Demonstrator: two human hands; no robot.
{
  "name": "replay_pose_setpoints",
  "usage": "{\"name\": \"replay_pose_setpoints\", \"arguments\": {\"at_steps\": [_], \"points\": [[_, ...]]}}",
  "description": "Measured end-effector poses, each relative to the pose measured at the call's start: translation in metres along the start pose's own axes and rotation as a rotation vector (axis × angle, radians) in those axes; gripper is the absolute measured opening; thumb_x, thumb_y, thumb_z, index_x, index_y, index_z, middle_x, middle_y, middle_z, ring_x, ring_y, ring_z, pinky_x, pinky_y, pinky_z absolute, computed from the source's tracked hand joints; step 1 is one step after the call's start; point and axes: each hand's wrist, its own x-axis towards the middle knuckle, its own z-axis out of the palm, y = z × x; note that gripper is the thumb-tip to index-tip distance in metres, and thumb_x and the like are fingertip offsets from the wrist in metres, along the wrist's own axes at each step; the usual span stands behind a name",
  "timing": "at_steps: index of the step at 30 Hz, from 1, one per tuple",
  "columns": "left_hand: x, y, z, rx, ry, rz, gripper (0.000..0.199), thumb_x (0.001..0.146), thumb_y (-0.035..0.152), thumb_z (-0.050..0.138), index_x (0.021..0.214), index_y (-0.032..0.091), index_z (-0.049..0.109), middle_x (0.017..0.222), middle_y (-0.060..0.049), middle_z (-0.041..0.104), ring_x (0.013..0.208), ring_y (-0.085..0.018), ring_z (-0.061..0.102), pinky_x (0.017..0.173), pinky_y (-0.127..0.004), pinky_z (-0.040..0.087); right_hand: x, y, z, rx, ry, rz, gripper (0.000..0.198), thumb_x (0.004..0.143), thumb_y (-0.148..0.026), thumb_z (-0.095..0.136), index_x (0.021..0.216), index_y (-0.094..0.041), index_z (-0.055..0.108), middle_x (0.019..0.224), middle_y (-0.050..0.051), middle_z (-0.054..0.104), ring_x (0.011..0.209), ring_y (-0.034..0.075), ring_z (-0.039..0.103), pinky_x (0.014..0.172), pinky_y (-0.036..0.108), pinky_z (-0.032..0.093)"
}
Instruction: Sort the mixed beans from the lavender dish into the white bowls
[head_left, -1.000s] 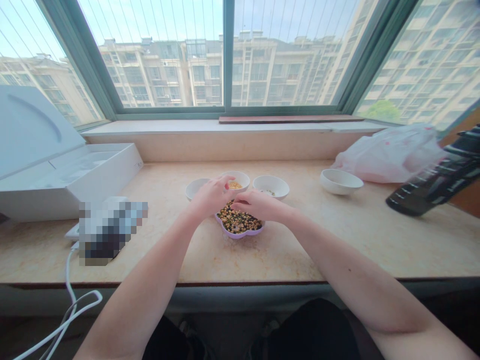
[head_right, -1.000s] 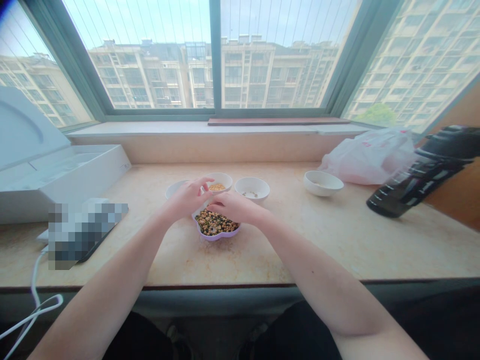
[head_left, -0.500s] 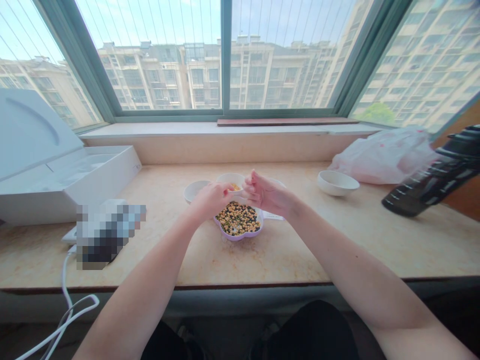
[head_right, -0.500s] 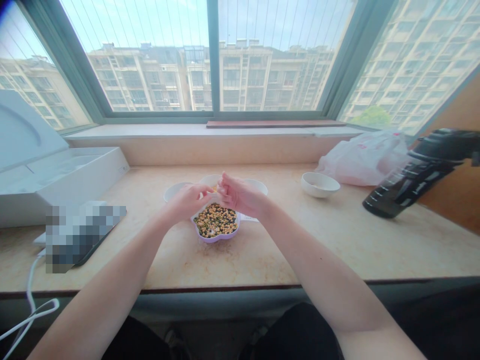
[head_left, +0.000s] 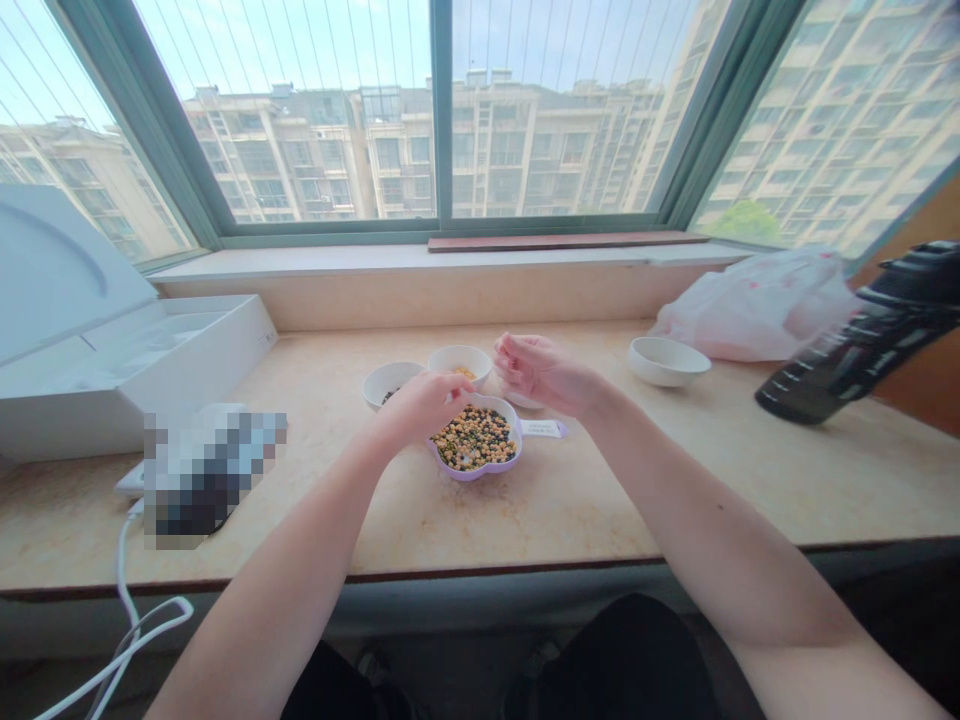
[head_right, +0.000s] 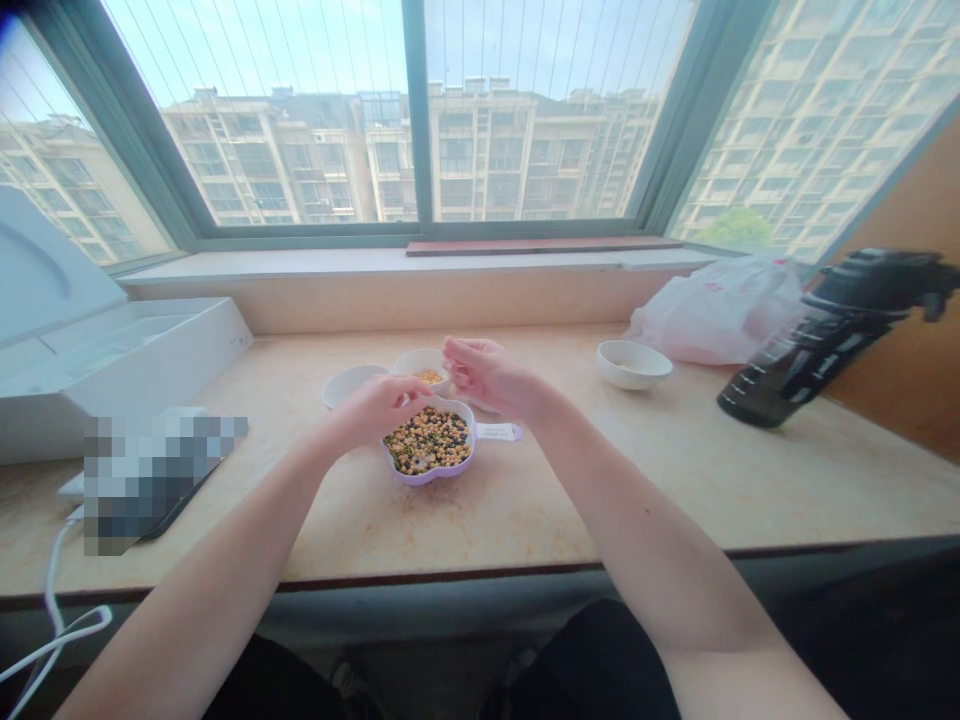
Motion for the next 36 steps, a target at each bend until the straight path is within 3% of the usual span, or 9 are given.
{"name": "replay_pose_setpoints", "arguments": {"at_steps": [4,6,9,12,17,21,27,31,36], "points": [[-0.001,0.002,-0.001,0.001,-0.016,-0.002,0.028,0.095,0.025,0.051,0.104,0.025,0.077,0.083,-0.002,0.074,0.076,-0.018,0.066,0.076,-0.029,0.049,0.002,-0.005,-0.015,-0.242,0.144,-0.127,0.046,0.074,-0.056,0.081,0.071,-0.019,0.054,0.064,-0.006,0.042,0.055,0.008,0.033,0.052,0.025,0.028],[-0.002,0.004,-0.002,0.003,-0.027,-0.002,0.028,0.094,0.023,0.051,0.104,0.024,0.076,0.084,-0.002,0.074,0.076,-0.017,0.066,0.075,-0.028,0.049,0.004,-0.006,-0.023,-0.468,0.269,-0.21,0.042,0.076,-0.056,0.078,0.075,-0.019,0.059,0.066,-0.004,0.049,0.058,0.01,0.038,0.056,0.027,0.032],[-0.003,0.007,-0.003,-0.002,-0.048,-0.005,0.028,0.094,0.024,0.051,0.106,0.024,0.076,0.085,-0.002,0.075,0.076,-0.017,0.066,0.074,-0.028,0.049,0.006,-0.004,-0.032,-0.937,0.47,-0.37,0.028,0.08,-0.044,0.076,0.077,-0.018,0.066,0.072,0.001,0.06,0.066,0.014,0.048,0.066,0.031,0.038],[-0.004,0.007,-0.003,-0.014,-0.064,-0.004,0.028,0.094,0.024,0.052,0.107,0.022,0.076,0.086,-0.003,0.075,0.077,-0.018,0.066,0.075,-0.028,0.05,0.006,-0.003,-0.038,-1.216,0.514,-0.398,0.016,0.085,-0.032,0.071,0.079,-0.017,0.069,0.075,0.003,0.064,0.069,0.016,0.053,0.07,0.032,0.041],[-0.003,0.007,0.001,-0.047,-0.105,0.034,0.025,0.092,0.023,0.054,0.103,0.022,0.077,0.088,-0.004,0.075,0.079,-0.018,0.066,0.076,-0.029,0.05,0.004,-0.005,-0.046,-1.418,0.454,-0.259,0.015,0.09,-0.027,0.064,0.085,-0.017,0.074,0.088,0.007,0.07,0.076,0.018,0.061,0.075,0.032,0.044],[-0.003,0.009,0.004,-0.004,-0.196,0.105,0.022,0.089,0.019,0.055,0.09,0.022,0.077,0.094,-0.004,0.076,0.08,-0.018,0.066,0.076,-0.03,0.048,0.004,-0.005,-0.053,-1.574,0.441,-0.021,0.02,0.093,-0.027,0.061,0.092,-0.018,0.078,0.097,0.01,0.075,0.089,0.022,0.066,0.08,0.032,0.046],[-0.004,0.011,0.006,0.063,-0.271,0.101,0.016,0.081,0.02,0.066,0.09,0.023,0.079,0.095,-0.004,0.074,0.081,-0.02,0.066,0.072,-0.029,0.047,0.006,0.0,-0.062,-1.708,0.374,0.261,0.025,0.091,-0.019,0.056,0.096,-0.019,0.081,0.109,0.011,0.077,0.099,0.024,0.069,0.08,0.03,0.049],[-0.004,0.013,0.008,0.068,-0.298,0.092,0.015,0.079,0.023,0.068,0.09,0.023,0.079,0.096,-0.005,0.073,0.086,-0.021,0.066,0.07,-0.028,0.047,0.005,0.003,-0.065,-1.687,0.414,0.324,0.033,0.089,-0.011,0.052,0.103,-0.02,0.08,0.117,0.011,0.075,0.105,0.024,0.069,0.085,0.031,0.049],[-0.004,0.018,0.008,0.056,-0.329,0.042,0.018,0.081,0.018,0.061,0.085,0.023,0.078,0.095,-0.004,0.075,0.084,-0.02,0.066,0.067,-0.028,0.044,0.005,0.001,-0.056,-1.668,0.497,0.322,0.032,0.09,-0.016,0.052,0.105,-0.022,0.08,0.118,0.01,0.075,0.104,0.025,0.069,0.082,0.032,0.05]]}}
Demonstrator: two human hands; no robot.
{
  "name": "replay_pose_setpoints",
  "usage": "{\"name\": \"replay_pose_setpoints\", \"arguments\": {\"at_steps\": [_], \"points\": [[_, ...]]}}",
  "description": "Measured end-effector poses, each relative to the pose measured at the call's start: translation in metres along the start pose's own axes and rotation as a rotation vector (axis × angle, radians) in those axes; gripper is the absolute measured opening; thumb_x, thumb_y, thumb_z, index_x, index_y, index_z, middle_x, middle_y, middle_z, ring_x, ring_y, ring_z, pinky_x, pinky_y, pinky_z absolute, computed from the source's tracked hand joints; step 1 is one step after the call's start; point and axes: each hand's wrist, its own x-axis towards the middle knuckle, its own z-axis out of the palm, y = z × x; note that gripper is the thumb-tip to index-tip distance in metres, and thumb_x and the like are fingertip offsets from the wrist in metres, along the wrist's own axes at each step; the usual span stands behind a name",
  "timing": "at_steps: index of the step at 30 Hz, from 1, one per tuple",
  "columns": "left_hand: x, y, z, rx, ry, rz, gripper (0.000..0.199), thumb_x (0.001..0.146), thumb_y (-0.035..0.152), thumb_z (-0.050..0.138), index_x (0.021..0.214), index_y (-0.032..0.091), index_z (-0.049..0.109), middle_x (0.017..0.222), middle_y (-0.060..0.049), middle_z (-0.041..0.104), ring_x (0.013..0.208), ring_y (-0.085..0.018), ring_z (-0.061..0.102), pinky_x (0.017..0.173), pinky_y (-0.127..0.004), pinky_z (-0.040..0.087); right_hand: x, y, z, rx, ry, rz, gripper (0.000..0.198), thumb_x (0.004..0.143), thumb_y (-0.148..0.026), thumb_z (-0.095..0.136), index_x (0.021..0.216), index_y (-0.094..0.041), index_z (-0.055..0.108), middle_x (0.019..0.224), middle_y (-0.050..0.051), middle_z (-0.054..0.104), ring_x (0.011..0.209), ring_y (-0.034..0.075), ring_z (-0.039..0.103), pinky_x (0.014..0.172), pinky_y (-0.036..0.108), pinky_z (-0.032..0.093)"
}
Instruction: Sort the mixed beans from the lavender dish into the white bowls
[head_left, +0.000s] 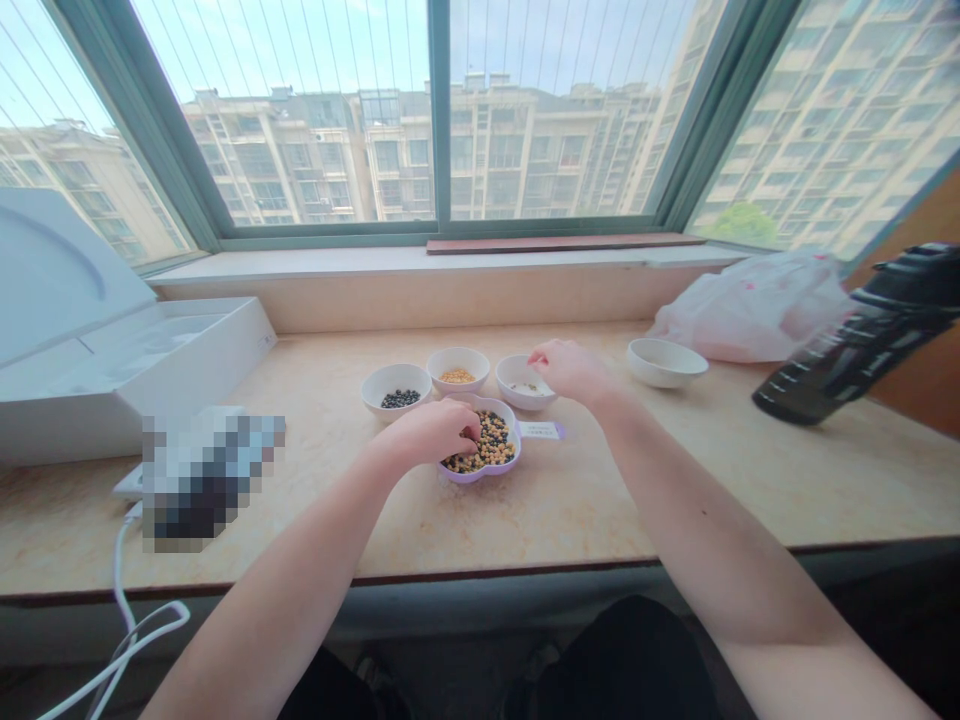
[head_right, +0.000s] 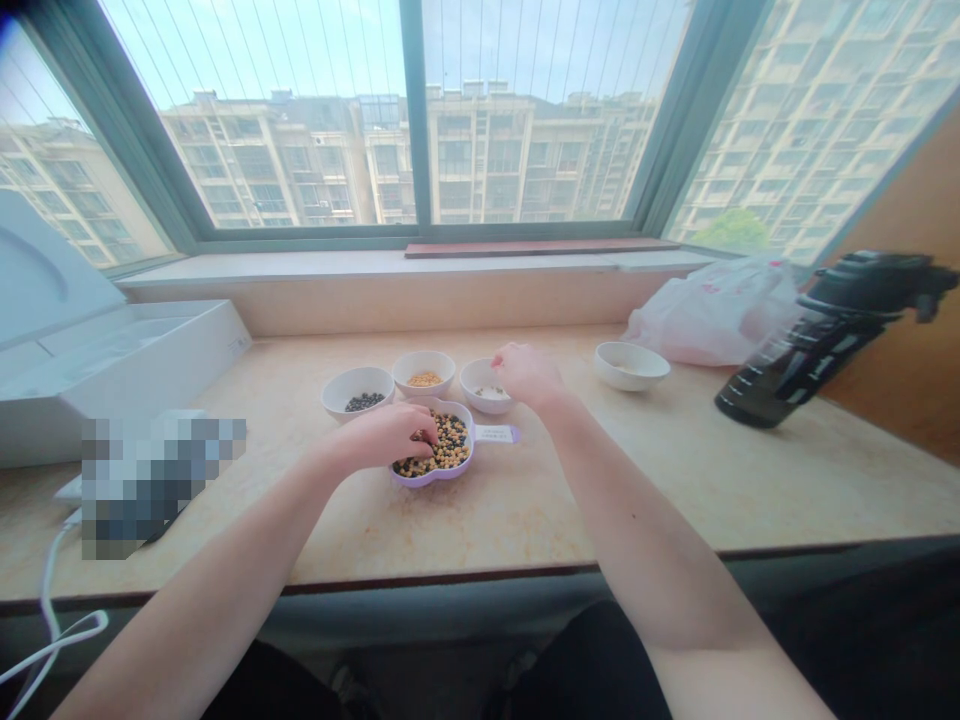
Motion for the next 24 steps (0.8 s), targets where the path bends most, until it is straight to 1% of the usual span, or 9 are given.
{"name": "replay_pose_setpoints", "arguments": {"at_steps": [4,8,12,16,19,24], "points": [[-0.001,0.001,0.001,0.001,-0.005,0.02,0.02,0.081,0.016,0.056,0.077,0.022,0.075,0.088,-0.004,0.074,0.076,-0.019,0.063,0.062,-0.029,0.041,-0.005,-0.009,-0.003,-0.011,0.003,-0.005,0.031,0.091,-0.023,0.052,0.106,-0.021,0.079,0.11,0.012,0.077,0.099,0.025,0.07,0.077,0.031,0.049],[-0.001,0.001,0.001,0.013,0.002,0.027,0.018,0.08,0.018,0.056,0.078,0.021,0.074,0.085,-0.005,0.072,0.07,-0.018,0.06,0.057,-0.028,0.037,-0.009,-0.013,-0.002,-0.002,0.017,-0.023,0.032,0.092,-0.025,0.051,0.108,-0.02,0.078,0.11,0.013,0.077,0.1,0.027,0.07,0.076,0.032,0.048],[0.0,0.002,0.003,0.005,-0.005,0.028,0.016,0.081,0.02,0.057,0.074,0.021,0.072,0.083,-0.004,0.072,0.065,-0.017,0.057,0.054,-0.029,0.034,-0.01,-0.018,0.003,0.017,0.04,-0.045,0.03,0.092,-0.027,0.052,0.106,-0.019,0.078,0.108,0.012,0.077,0.099,0.027,0.07,0.075,0.032,0.048],[0.002,0.003,0.007,-0.009,0.015,0.024,0.018,0.082,0.019,0.056,0.072,0.022,0.071,0.079,-0.004,0.071,0.064,-0.016,0.057,0.052,-0.029,0.033,-0.015,-0.031,0.009,0.063,0.074,-0.143,0.031,0.094,-0.032,0.051,0.099,-0.02,0.079,0.103,0.011,0.078,0.097,0.025,0.07,0.072,0.03,0.046],[0.003,0.004,0.009,0.019,0.02,0.016,0.019,0.082,0.019,0.056,0.068,0.021,0.068,0.074,-0.004,0.068,0.062,-0.016,0.054,0.053,-0.029,0.033,-0.022,-0.045,0.013,0.134,0.068,-0.233,0.03,0.095,-0.033,0.051,0.097,-0.021,0.079,0.1,0.008,0.078,0.093,0.024,0.07,0.071,0.031,0.044],[0.001,0.006,0.004,-0.038,0.074,0.038,0.016,0.084,0.017,0.057,0.071,0.019,0.065,0.073,-0.004,0.066,0.065,-0.017,0.056,0.06,-0.029,0.04,-0.032,-0.059,0.018,0.215,0.054,-0.322,0.027,0.095,-0.034,0.054,0.092,-0.023,0.078,0.093,0.007,0.078,0.089,0.024,0.069,0.073,0.03,0.043]]}}
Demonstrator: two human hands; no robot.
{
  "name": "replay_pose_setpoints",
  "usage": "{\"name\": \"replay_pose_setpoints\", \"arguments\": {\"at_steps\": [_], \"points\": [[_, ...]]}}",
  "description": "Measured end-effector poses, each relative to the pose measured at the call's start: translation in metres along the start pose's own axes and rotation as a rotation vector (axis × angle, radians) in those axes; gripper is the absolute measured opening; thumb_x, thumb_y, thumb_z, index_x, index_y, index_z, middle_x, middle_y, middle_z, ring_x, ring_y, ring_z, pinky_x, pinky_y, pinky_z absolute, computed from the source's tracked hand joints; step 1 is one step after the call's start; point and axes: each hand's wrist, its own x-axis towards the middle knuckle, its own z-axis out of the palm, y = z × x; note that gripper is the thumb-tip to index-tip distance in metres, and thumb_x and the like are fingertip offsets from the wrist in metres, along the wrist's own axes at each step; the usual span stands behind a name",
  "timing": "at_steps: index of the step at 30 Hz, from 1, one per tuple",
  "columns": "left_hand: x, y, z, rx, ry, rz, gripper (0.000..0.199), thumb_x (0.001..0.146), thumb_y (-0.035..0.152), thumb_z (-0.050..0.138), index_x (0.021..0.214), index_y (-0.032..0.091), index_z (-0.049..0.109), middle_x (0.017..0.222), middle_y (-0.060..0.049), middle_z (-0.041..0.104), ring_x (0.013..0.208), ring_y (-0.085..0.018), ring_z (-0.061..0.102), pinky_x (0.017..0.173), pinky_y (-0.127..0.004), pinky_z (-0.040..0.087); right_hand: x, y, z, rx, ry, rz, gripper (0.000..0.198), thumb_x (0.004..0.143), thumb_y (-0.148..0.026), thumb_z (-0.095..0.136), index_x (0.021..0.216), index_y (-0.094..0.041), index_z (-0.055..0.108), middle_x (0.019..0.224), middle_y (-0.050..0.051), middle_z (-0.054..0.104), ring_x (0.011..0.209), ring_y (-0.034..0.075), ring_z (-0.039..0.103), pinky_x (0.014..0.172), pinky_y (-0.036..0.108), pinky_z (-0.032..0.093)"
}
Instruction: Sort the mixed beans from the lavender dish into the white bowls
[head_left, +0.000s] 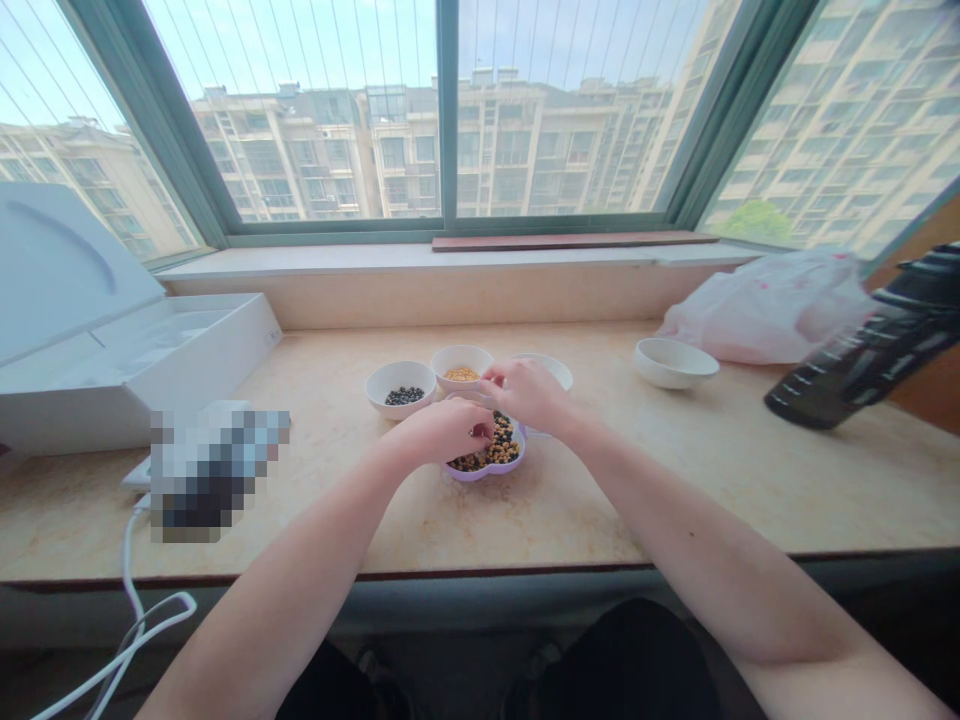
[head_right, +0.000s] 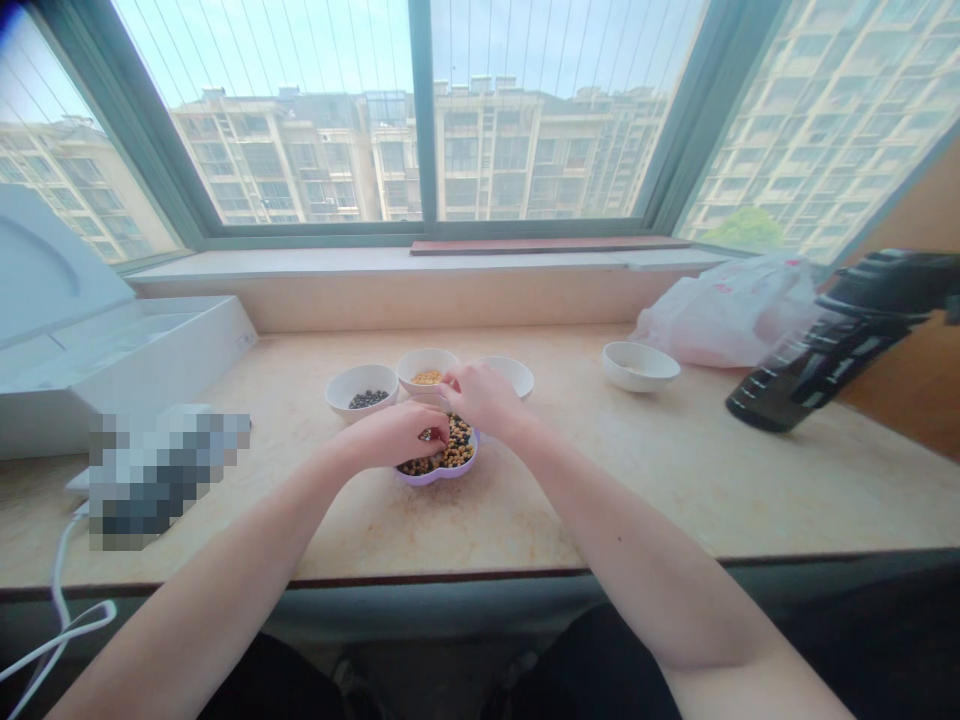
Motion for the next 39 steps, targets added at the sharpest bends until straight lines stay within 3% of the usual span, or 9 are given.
{"name": "replay_pose_setpoints", "arguments": {"at_steps": [7,14,18,23,27,33,36,39], "points": [[0.0,-0.016,-0.012,-0.325,0.183,0.014,0.014,0.095,0.024,0.051,0.095,0.02,0.065,0.083,0.0,0.067,0.077,-0.015,0.06,0.072,-0.028,0.045,0.0,0.001,0.002,0.05,-0.045,-0.056,0.028,0.096,-0.037,0.054,0.089,-0.022,0.077,0.087,0.006,0.076,0.082,0.022,0.066,0.069,0.03,0.04],[0.001,-0.014,-0.024,-1.142,0.342,-0.053,0.025,0.098,0.041,0.051,0.087,0.019,0.054,0.07,0.002,0.049,0.058,-0.008,0.044,0.056,-0.022,0.037,0.0,-0.001,0.002,0.071,-0.04,-0.055,0.027,0.097,-0.035,0.054,0.092,-0.022,0.077,0.089,0.006,0.077,0.08,0.021,0.066,0.069,0.029,0.038],[-0.001,-0.014,-0.028,-1.418,0.336,-0.081,0.024,0.095,0.042,0.058,0.087,0.02,0.052,0.069,0.004,0.046,0.055,-0.008,0.042,0.058,-0.022,0.04,-0.001,-0.002,0.001,0.063,-0.04,-0.064,0.028,0.097,-0.035,0.053,0.09,-0.021,0.077,0.087,0.006,0.076,0.079,0.021,0.066,0.069,0.03,0.038],[-0.001,-0.015,-0.03,-1.606,0.295,-0.091,0.023,0.099,0.037,0.052,0.083,0.02,0.05,0.066,0.005,0.044,0.051,-0.008,0.041,0.056,-0.022,0.04,-0.002,-0.003,0.0,0.057,-0.032,-0.061,0.027,0.097,-0.033,0.054,0.087,-0.021,0.076,0.082,0.006,0.075,0.076,0.02,0.065,0.067,0.029,0.037],[-0.002,-0.012,-0.031,-1.68,0.298,-0.133,0.025,0.099,0.036,0.053,0.08,0.019,0.048,0.064,0.005,0.043,0.051,-0.007,0.04,0.052,-0.019,0.038,-0.001,-0.002,0.002,0.072,-0.013,-0.059,0.025,0.096,-0.032,0.056,0.087,-0.02,0.077,0.08,0.004,0.075,0.073,0.019,0.064,0.066,0.029,0.037],[-0.002,-0.016,-0.034,-1.709,0.385,-0.028,0.021,0.088,0.03,0.068,0.08,0.017,0.054,0.065,0.006,0.046,0.051,-0.005,0.042,0.051,-0.018,0.036,-0.001,0.001,0.006,0.106,0.017,-0.062,0.023,0.095,-0.03,0.059,0.087,-0.021,0.078,0.082,0.004,0.076,0.073,0.018,0.064,0.065,0.028,0.037],[-0.002,-0.024,-0.036,-1.455,0.536,-0.054,0.019,0.086,0.031,0.068,0.08,0.017,0.056,0.064,0.006,0.047,0.051,-0.005,0.041,0.051,-0.019,0.033,0.0,0.001,0.006,0.113,0.011,-0.063,0.023,0.095,-0.031,0.059,0.089,-0.021,0.078,0.082,0.004,0.076,0.073,0.018,0.065,0.066,0.028,0.038],[-0.002,-0.034,-0.037,-0.886,0.703,-0.195,0.015,0.085,0.032,0.067,0.083,0.018,0.061,0.068,0.003,0.055,0.058,-0.009,0.047,0.057,-0.022,0.037,0.0,0.001,0.005,0.102,-0.003,-0.056,0.023,0.095,-0.032,0.059,0.09,-0.021,0.078,0.082,0.004,0.076,0.074,0.018,0.066,0.066,0.029,0.039]]}}
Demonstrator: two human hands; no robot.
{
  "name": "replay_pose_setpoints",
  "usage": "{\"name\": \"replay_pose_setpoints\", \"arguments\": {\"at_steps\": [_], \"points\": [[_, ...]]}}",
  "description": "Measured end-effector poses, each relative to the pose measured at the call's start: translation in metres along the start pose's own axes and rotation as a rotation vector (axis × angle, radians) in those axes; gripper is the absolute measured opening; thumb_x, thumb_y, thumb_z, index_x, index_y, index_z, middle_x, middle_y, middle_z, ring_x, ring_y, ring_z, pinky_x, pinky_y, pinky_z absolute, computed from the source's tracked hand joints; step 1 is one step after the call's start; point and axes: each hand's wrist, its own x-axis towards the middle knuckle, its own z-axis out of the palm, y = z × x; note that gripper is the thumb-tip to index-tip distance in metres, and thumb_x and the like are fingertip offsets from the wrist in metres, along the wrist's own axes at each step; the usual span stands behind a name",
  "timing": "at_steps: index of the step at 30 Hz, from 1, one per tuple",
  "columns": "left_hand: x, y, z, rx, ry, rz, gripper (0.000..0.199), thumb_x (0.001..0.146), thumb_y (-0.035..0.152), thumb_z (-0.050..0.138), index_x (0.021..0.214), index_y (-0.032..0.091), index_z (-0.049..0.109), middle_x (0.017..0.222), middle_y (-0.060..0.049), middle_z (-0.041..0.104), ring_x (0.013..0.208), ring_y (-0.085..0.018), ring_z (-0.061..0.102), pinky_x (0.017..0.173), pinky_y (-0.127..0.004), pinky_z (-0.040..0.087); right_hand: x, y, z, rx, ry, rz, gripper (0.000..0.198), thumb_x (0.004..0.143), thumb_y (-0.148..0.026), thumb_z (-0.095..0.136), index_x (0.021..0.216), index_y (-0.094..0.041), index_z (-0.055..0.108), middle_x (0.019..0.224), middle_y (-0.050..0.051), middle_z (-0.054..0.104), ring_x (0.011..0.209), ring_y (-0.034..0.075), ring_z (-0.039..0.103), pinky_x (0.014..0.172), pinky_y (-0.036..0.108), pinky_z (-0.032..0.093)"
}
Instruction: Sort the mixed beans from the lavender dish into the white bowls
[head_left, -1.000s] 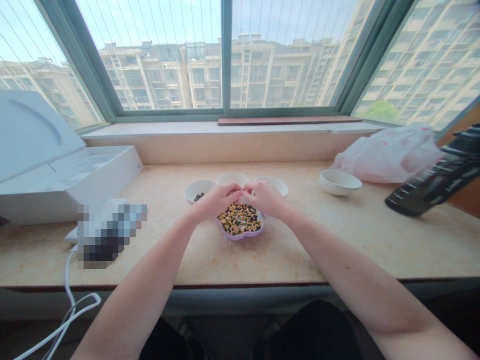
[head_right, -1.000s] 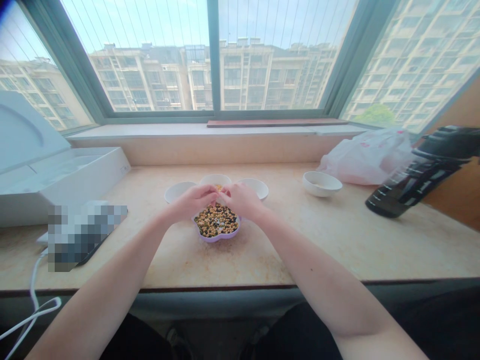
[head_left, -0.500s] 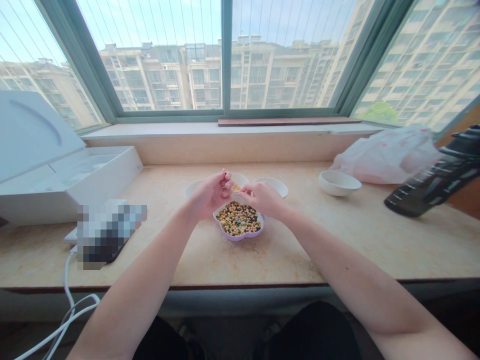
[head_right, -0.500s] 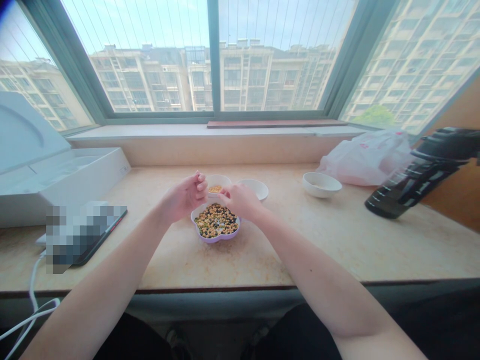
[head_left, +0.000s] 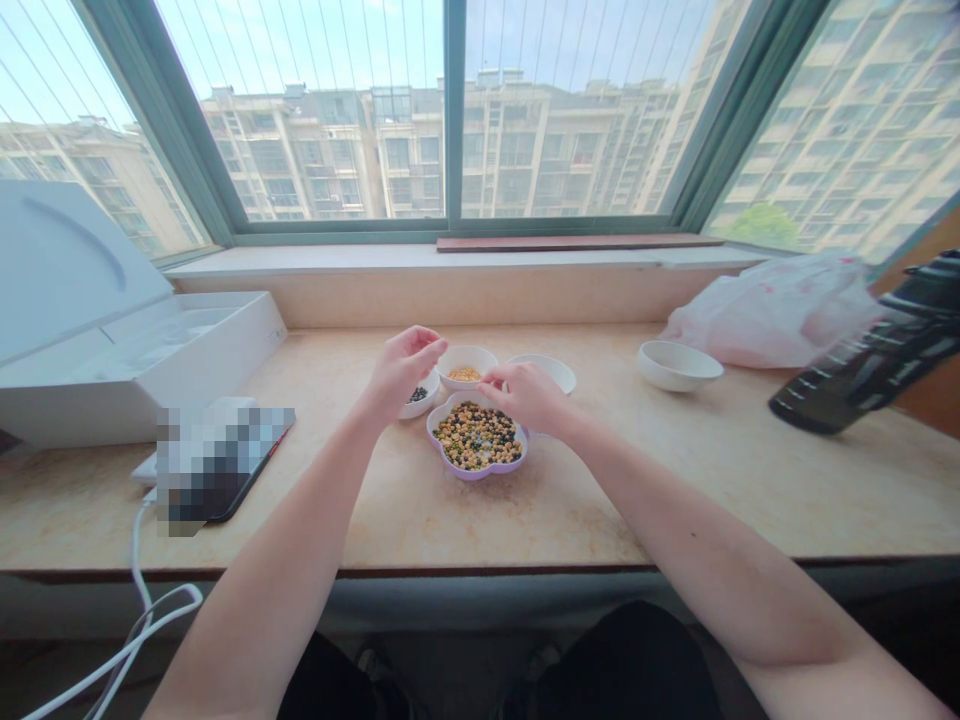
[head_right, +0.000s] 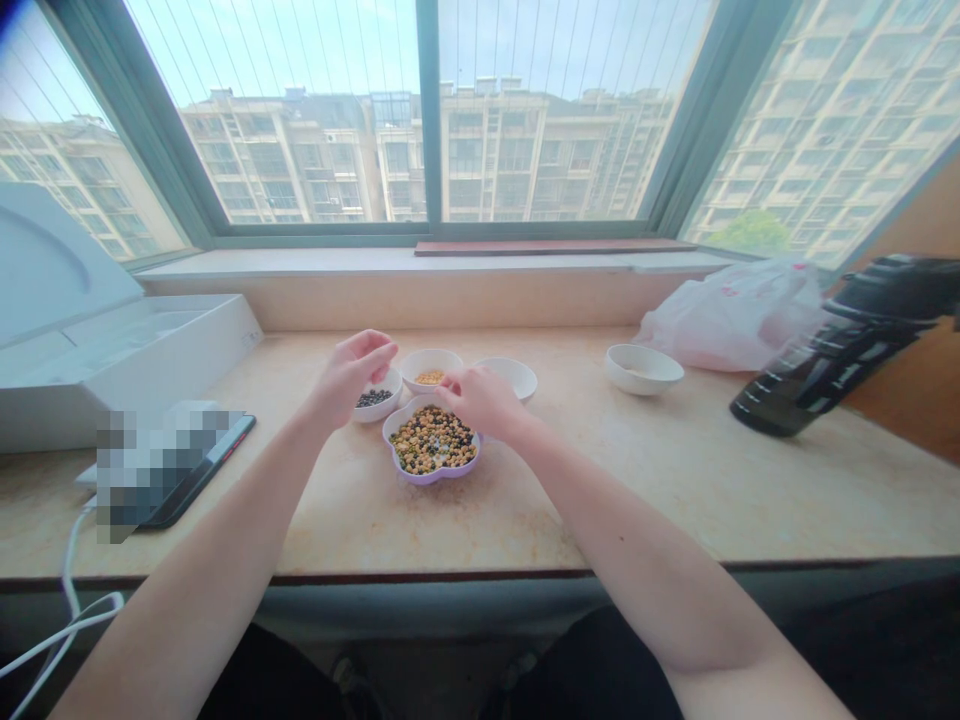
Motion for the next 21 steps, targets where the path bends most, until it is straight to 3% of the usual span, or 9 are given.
{"name": "replay_pose_setpoints", "arguments": {"at_steps": [3,7,13,18,21], "points": [[0.002,-0.005,-0.008,0.704,0.08,0.095,0.01,0.085,0.027,0.065,0.088,0.018,0.067,0.077,-0.003,0.066,0.072,-0.016,0.059,0.07,-0.027,0.044,0.0,0.0,-0.001,-0.01,-0.044,-0.029,0.023,0.096,-0.03,0.058,0.091,-0.021,0.078,0.082,0.004,0.076,0.075,0.018,0.066,0.065,0.029,0.039],[0.002,-0.007,-0.018,1.137,0.052,-0.048,0.022,0.09,0.03,0.056,0.101,0.021,0.073,0.095,-0.009,0.075,0.088,-0.024,0.067,0.079,-0.033,0.05,-0.002,0.0,0.0,-0.043,-0.168,-0.095,0.021,0.094,-0.027,0.059,0.092,-0.022,0.079,0.087,0.005,0.077,0.078,0.019,0.067,0.067,0.029,0.041],[0.001,-0.009,-0.025,1.313,-0.103,-0.24,0.022,0.086,0.029,0.058,0.093,0.021,0.077,0.099,-0.01,0.077,0.09,-0.026,0.07,0.077,-0.034,0.052,-0.005,-0.001,0.0,-0.211,-0.272,-0.186,0.021,0.092,-0.035,0.061,0.094,-0.024,0.079,0.099,0.007,0.077,0.089,0.024,0.068,0.067,0.031,0.041],[-0.001,-0.009,-0.023,1.325,-0.085,-0.268,0.027,0.088,0.037,0.056,0.094,0.021,0.078,0.101,-0.01,0.077,0.093,-0.026,0.07,0.077,-0.033,0.052,-0.008,-0.007,-0.001,-0.295,-0.352,-0.195,0.034,0.091,-0.052,0.062,0.092,-0.022,0.078,0.098,0.009,0.076,0.088,0.025,0.068,0.063,0.031,0.04],[-0.001,-0.009,-0.021,1.326,-0.077,-0.279,0.03,0.089,0.039,0.055,0.098,0.021,0.077,0.105,-0.011,0.077,0.096,-0.028,0.07,0.08,-0.034,0.052,-0.008,-0.01,-0.001,-0.303,-0.377,-0.178,0.028,0.091,-0.047,0.063,0.093,-0.022,0.077,0.099,0.007,0.076,0.09,0.024,0.069,0.061,0.031,0.039]]}}
